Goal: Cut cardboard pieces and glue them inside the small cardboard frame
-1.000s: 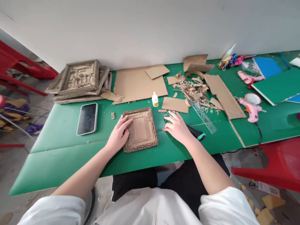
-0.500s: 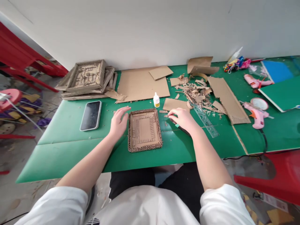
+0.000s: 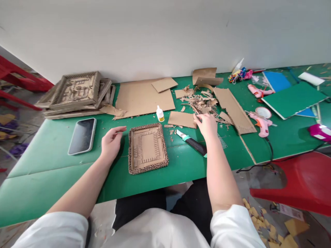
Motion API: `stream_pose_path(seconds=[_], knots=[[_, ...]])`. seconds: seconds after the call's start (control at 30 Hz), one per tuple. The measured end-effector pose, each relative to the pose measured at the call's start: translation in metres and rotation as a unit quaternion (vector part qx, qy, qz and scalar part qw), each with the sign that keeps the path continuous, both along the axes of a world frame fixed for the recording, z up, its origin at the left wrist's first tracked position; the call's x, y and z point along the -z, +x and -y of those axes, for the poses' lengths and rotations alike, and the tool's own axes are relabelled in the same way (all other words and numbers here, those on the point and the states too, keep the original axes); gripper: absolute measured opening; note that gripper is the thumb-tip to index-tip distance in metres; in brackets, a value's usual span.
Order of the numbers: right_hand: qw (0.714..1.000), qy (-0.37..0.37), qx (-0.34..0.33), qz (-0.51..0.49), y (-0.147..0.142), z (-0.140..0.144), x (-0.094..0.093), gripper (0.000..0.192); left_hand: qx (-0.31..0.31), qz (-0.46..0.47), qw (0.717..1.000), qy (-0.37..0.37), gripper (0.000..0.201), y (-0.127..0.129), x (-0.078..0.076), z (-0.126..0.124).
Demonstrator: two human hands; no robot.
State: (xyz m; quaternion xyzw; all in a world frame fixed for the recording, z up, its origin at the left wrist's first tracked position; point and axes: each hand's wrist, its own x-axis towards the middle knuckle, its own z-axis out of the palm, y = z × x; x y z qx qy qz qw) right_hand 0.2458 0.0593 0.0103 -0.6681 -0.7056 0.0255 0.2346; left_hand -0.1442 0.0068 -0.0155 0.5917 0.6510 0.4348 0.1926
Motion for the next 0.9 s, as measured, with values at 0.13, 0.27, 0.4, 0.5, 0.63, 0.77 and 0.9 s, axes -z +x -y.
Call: stream_pose_path(seconds=[0.13, 0.27, 0.4, 0.5, 0.63, 0.77, 0.9], knots=[[1.0, 0.003, -0.012, -0.02, -0.005, 0.001, 0.003, 0.022, 0.004, 0.003, 1.0, -0.016, 0.028, 0.003, 0.0, 0.003], [0.993, -0.006, -0.006, -0.122, -0.009, 0.005, -0.01, 0.023, 0.007, 0.007, 1.0, -0.012, 0.028, 0.004, -0.002, 0.005], [0.893, -0.071, -0.05, -0.441, -0.027, 0.016, -0.029, 0.026, 0.0, 0.024, 1.0, -0.001, 0.028, 0.005, -0.004, 0.004], [0.84, -0.112, -0.108, -0.521, -0.05, 0.028, -0.037, 0.025, -0.002, 0.02, 1.0, 0.015, 0.028, 0.008, -0.007, 0.006], [0.895, -0.072, -0.165, -0.409, -0.085, 0.044, -0.037, 0.025, 0.028, -0.023, 0.997, 0.065, 0.025, 0.019, -0.018, 0.015], [0.934, 0.11, -0.29, -0.175, -0.115, 0.061, -0.028, 0.028, 0.119, 0.041, 0.991, 0.054, 0.028, 0.036, -0.031, 0.036], [0.907, 0.164, -0.375, -0.102, -0.131, 0.073, -0.018, 0.037, 0.242, 0.036, 0.967, 0.064, 0.041, 0.047, -0.035, 0.052]])
